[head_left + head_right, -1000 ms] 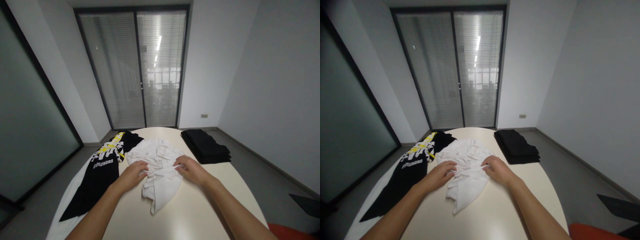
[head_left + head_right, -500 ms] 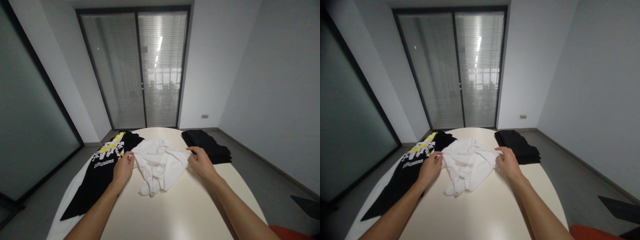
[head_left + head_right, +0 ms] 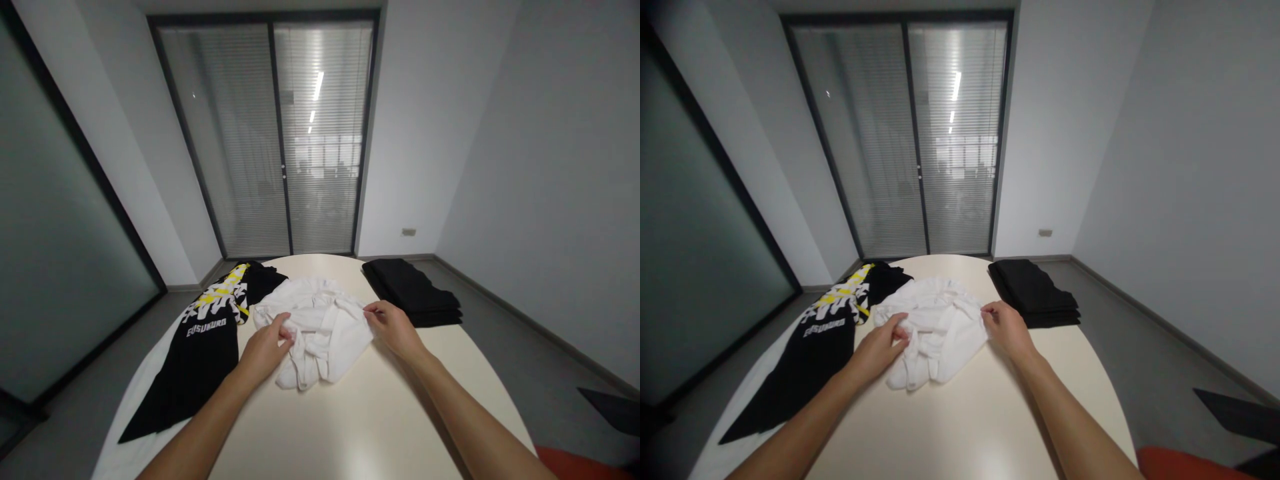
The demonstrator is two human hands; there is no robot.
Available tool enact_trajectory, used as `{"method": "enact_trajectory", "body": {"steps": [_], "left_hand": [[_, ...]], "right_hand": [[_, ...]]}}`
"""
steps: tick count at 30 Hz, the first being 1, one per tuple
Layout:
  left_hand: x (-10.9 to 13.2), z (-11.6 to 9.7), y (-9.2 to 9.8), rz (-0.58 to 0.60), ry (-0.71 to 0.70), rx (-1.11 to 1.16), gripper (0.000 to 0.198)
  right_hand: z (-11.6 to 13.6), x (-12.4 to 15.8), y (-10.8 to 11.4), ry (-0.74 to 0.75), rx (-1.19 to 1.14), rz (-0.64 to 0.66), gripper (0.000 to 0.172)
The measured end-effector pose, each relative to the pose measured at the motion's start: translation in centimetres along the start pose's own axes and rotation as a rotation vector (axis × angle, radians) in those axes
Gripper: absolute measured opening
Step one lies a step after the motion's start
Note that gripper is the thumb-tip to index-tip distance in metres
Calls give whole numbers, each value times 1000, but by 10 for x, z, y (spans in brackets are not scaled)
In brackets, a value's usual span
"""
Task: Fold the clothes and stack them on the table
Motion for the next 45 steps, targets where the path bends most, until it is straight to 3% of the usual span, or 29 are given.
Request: {"method": "enact_trajectory", "body": {"steps": [4, 10, 14, 17, 21, 24, 28, 31, 34, 39, 42, 45], "left_hand": [[1, -12, 6, 5, 13, -27, 25], [7, -35, 0, 195, -233, 108, 43], [8, -33, -2, 210, -266, 107, 39], [3, -23, 5, 95, -208, 47, 29], [-3, 1, 25, -193, -73, 35, 24], [-5, 21, 37, -344, 33, 100, 23], [-8, 31, 40, -425, 71, 312, 25], [-12, 26, 34, -379, 57, 507, 34], [-15, 14, 27, -326, 13, 683, 46], [-13, -6, 22, -286, -47, 741, 51], [-11, -19, 22, -239, -91, 698, 47], [-7, -33, 28, -294, -157, 543, 38]], "right_hand": [[-1, 1, 5, -42, -58, 0, 24], [-14, -6, 21, -124, -86, -193, 27], [-16, -7, 32, -127, -184, -274, 32], [-15, -4, 40, -130, -279, -313, 36], [-19, -5, 48, -146, -365, -367, 41], [-23, -9, 51, -122, -358, -381, 43], [-22, -11, 48, -157, -193, -339, 35], [-19, -10, 40, -179, -97, -242, 31], [-10, -7, 32, -99, 20, -189, 32], [17, 5, 27, 99, 197, -260, 33], [42, 19, 11, 256, 204, -115, 34], [67, 39, -8, 369, 169, 46, 40]]}}
Point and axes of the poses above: each hand's wrist, its own x-axis away from the middle knuckle, its own y-axis out of the back of the hand, z = x × y, the point moved 6 cm from there along -x, towards the middle knuckle, and after that the axes turned 14 degrees about -y, right-handed, at the moved point
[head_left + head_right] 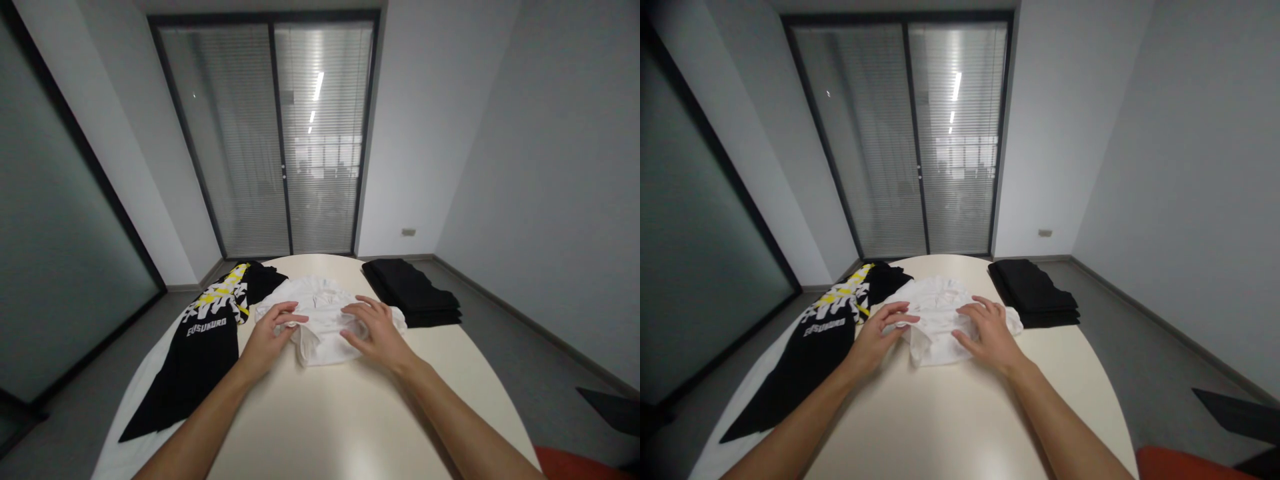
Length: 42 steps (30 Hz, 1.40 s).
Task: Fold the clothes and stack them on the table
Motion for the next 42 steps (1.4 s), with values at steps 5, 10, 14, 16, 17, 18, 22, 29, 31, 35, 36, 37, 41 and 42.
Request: {"method": "enact_trajectory", "body": {"steps": [5, 10, 14, 16, 17, 18, 22, 29, 31, 35, 36, 37, 41, 42], "left_hand": [[4, -13, -11, 33, -29, -78, 31], [7, -22, -17, 71, -112, -213, 12], [6, -22, -16, 96, -125, -166, 13], [5, -23, -16, 125, -146, -142, 15], [5, -24, -16, 136, -160, -137, 15], [4, -25, -16, 142, -172, -136, 16], [4, -24, -15, 137, -165, -145, 10], [-3, 3, 10, -162, -54, 62, 14], [-5, 14, 22, -264, 15, 121, 26], [-4, 32, 51, -489, 137, 166, 45], [-3, 37, 59, -532, 158, 159, 46], [-2, 41, 66, -572, 176, 146, 46], [4, 60, 90, -714, 246, 48, 43], [5, 64, 94, -733, 260, 21, 43]], "right_hand": [[43, 14, -22, -7, -142, 110, 60], [58, 18, -36, -24, -242, 92, 21], [46, 15, -37, -60, -318, 50, 12], [39, 13, -37, -81, -347, 31, 15], [36, 13, -37, -83, -355, 29, 16], [35, 13, -37, -82, -359, 28, 17], [40, 14, -34, -3, -331, 81, 19], [-6, -1, 7, -150, -82, -22, 29], [-39, -4, 19, -347, 27, -97, 36], [-84, -3, 22, -624, 151, -32, 53], [-89, -3, 21, -645, 136, -1, 49], [-92, -3, 21, -648, 103, 12, 41], [-91, -8, 29, -572, -92, -105, 25], [-91, -9, 31, -564, -131, -130, 26]]}}
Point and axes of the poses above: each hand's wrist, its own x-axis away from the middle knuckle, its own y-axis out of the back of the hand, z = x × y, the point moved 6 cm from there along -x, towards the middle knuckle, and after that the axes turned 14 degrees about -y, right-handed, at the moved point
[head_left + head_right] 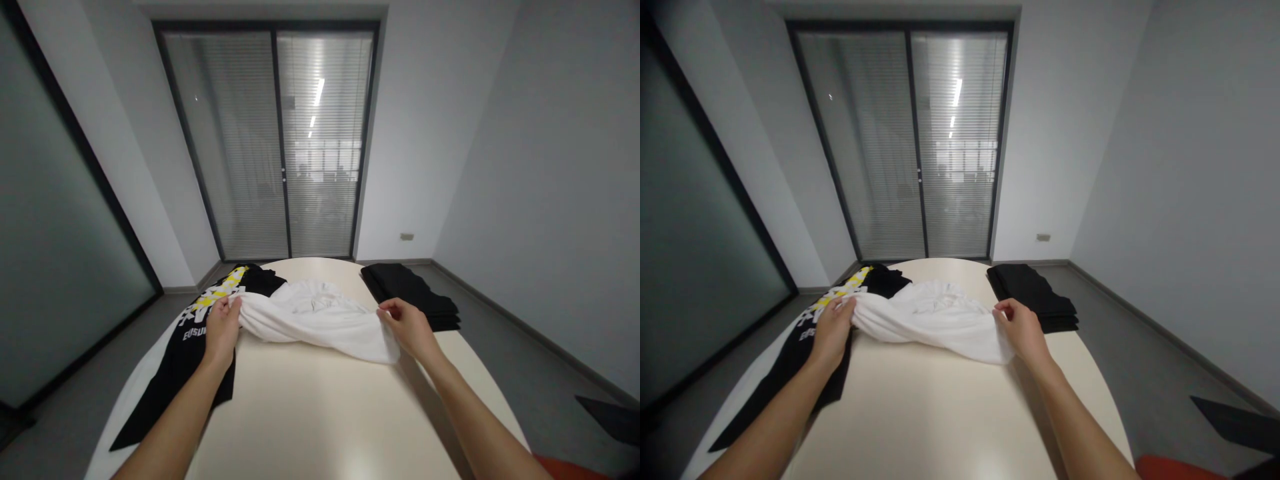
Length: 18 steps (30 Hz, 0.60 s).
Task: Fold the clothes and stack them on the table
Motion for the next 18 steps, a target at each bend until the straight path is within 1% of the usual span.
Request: {"method": "enact_trajectory", "body": {"steps": [2, 3, 5, 6, 8, 11, 13, 15, 16, 17, 18], "left_hand": [[-3, 4, 3, -12, 1, -44, 43], [-3, 4, 2, -2, -3, -56, 41], [-2, 2, 0, 30, -24, -78, 36], [-1, -1, -1, 47, -35, -85, 32], [2, -7, -6, 100, -78, -128, 26], [12, -20, -16, 237, -226, -262, 25], [21, -26, -25, 355, -322, -334, 26], [31, -27, -33, 459, -358, -361, 28], [35, -26, -37, 507, -368, -378, 29], [38, -25, -40, 550, -382, -399, 31], [42, -24, -43, 589, -401, -423, 33]], "right_hand": [[0, -2, 0, 10, -65, 29, 31], [-1, -2, -1, 7, -92, 73, 34], [-4, -3, -7, -10, -123, 202, 39], [-6, -2, -9, -20, -116, 267, 40], [-9, -1, -10, -47, -45, 345, 43], [-16, 4, -5, -131, 100, 411, 51], [-18, 11, -5, -167, 134, 548, 55], [-15, 20, -8, -128, 128, 702, 51], [-13, 23, -9, -85, 115, 754, 48], [-10, 25, -11, -36, 97, 780, 45], [-7, 26, -12, 16, 75, 776, 42]]}}
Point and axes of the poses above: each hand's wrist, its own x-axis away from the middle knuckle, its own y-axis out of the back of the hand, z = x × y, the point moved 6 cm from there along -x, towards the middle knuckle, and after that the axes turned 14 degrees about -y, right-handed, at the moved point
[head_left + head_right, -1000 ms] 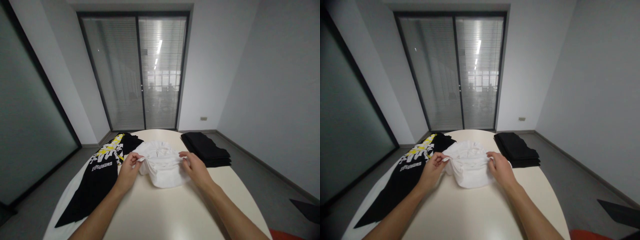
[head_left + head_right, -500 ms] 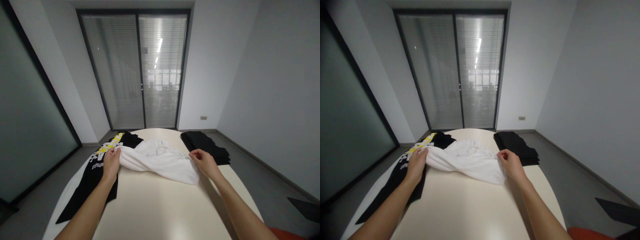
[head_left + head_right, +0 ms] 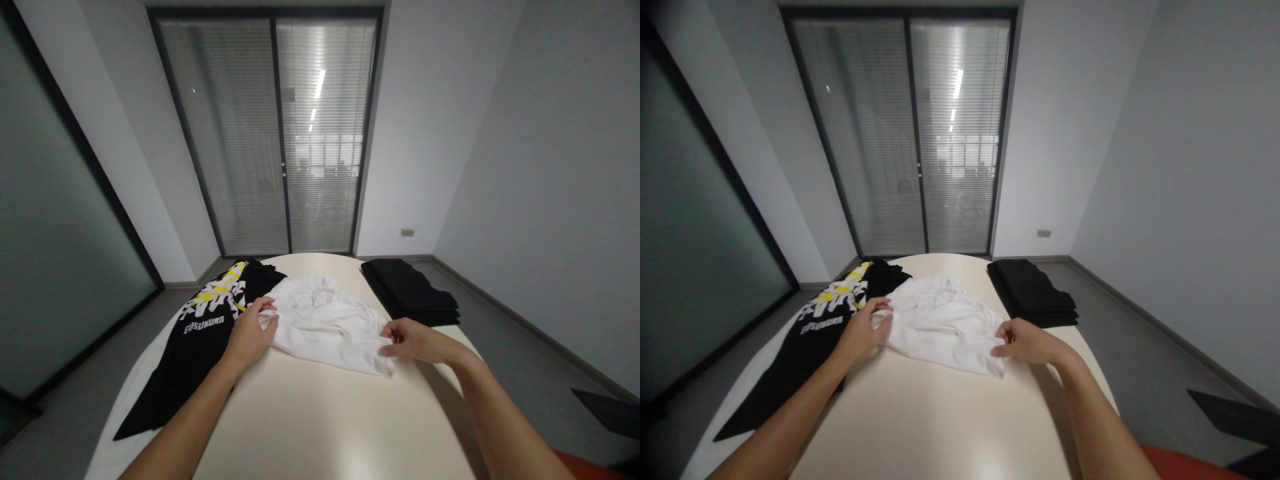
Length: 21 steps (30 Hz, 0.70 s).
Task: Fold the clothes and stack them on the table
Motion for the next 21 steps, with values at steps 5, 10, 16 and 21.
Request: {"method": "enact_trajectory", "body": {"steps": [5, 10, 16, 21], "left_hand": [[5, -7, -14, 132, -124, -111, 39], [11, -19, -26, 273, -247, -182, 39], [16, -13, -28, 335, -244, -255, 43], [15, 0, -22, 284, -145, -321, 51]], "right_hand": [[17, -8, 5, 223, -67, -248, 29], [31, -8, 8, 300, -105, -471, 28], [37, -11, 1, 342, -291, -398, 43], [36, -9, 3, 307, -418, -269, 50]]}}
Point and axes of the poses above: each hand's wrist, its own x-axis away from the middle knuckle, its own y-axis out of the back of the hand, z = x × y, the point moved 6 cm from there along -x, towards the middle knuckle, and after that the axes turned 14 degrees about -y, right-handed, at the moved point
